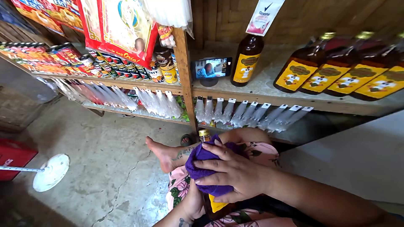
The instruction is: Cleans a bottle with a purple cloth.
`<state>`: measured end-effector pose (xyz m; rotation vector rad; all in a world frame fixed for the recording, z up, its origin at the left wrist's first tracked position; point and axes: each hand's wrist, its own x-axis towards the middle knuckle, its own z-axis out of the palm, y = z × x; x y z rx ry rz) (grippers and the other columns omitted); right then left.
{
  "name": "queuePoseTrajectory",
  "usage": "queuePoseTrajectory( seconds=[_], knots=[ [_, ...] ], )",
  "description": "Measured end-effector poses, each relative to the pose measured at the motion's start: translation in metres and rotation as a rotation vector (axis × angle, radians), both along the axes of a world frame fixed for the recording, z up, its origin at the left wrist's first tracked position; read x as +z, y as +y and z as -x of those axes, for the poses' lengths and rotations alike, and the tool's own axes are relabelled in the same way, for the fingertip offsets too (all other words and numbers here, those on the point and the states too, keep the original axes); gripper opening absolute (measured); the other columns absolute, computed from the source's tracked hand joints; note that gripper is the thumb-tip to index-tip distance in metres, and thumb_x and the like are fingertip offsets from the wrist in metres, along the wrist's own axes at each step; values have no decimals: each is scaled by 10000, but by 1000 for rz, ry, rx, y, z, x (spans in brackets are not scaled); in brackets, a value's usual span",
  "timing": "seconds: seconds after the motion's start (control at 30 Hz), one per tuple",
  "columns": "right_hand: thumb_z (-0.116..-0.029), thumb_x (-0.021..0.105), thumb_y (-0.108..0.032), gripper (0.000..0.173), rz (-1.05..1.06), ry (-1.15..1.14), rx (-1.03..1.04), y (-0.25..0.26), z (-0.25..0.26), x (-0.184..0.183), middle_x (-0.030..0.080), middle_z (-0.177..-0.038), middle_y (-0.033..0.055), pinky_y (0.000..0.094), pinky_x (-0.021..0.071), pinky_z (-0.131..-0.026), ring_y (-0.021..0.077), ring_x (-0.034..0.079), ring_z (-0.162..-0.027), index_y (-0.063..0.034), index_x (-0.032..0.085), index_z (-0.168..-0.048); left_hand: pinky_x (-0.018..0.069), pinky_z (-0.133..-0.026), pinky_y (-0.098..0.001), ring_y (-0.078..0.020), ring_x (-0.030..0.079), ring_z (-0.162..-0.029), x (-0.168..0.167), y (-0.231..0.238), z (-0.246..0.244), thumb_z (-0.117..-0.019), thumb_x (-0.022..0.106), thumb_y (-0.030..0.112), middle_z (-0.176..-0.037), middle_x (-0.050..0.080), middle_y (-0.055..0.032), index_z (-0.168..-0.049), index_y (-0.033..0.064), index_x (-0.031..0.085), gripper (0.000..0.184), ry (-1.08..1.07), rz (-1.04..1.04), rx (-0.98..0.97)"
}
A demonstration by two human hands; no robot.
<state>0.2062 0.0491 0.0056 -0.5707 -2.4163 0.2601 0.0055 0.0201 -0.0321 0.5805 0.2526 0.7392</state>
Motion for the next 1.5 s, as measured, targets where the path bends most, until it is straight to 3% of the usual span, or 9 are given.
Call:
queuePoseTrajectory(
  seconds=[0.3,0.47,0.53,0.63,0.9,1.0,1.17,1.3,1.5],
  knots=[
    [-975,573,-489,444,-10,-60,44,-2,5,0,491,-1561,-37,575,105,-1251,331,241,-1545,-306,612,-1378,576,-927,-326,-124,725,-1040,2,-3,4,-872,590,708,-1081,773,-20,-1139,211,751,586,-48,127,-25],
    [-948,606,-491,433,3,-90,98,-3,7,1,555,-1508,-23,558,128,-1252,324,301,-1525,-288,662,-1326,572,-638,-214,-46,703,-697,16,-11,4,-956,548,205,-744,728,43,-755,232,678,241,263,237,102],
    [-947,611,-497,435,11,-94,120,-3,7,0,559,-1503,-23,556,130,-1255,320,303,-1525,-281,664,-1321,591,-683,-232,-75,728,-730,8,-10,9,-939,650,142,-781,755,7,-790,193,740,182,180,250,66],
    [-949,604,-494,433,19,-101,149,-3,9,0,575,-1487,-20,550,137,-1255,313,329,-1515,-264,679,-1308,521,-587,-150,20,656,-608,41,-12,1,-974,351,-8,-657,702,87,-714,227,584,421,413,354,105],
    [-940,644,-418,380,121,-117,269,-3,12,-3,610,-1444,-3,560,138,-1257,325,365,-1493,-241,707,-1271,548,-656,-164,-35,697,-721,-8,0,9,-914,666,542,-814,732,37,-927,199,748,354,-264,323,-117],
    [-955,616,-431,373,109,-102,283,-3,10,-3,607,-1451,-11,542,134,-1261,308,364,-1498,-260,705,-1274,552,-792,-160,10,708,-858,-12,1,12,-951,531,641,-925,765,85,-1007,253,762,454,-287,239,-92],
    [-1005,531,-456,387,18,-13,177,-3,8,-8,580,-1483,-19,512,127,-1258,284,340,-1511,-278,682,-1314,572,-827,-196,-39,723,-875,7,0,9,-953,674,388,-942,770,31,-1046,194,775,237,-222,64,8],
    [-1066,419,-494,422,49,130,-19,0,5,-7,508,-1548,-8,508,143,-1265,277,270,-1541,-287,613,-1379,534,-1015,-338,-100,670,-1157,9,2,1,-867,509,768,-1202,733,16,-1245,239,705,679,-37,-38,37],
    [-1056,510,-449,589,221,369,-108,5,-2,-8,281,-1664,161,386,263,-1264,226,260,-1546,-196,396,-1575,512,-1051,-297,-41,637,-1200,-6,-1,1,-919,431,754,-1273,706,72,-1360,280,633,678,58,-281,61]
  ],
)
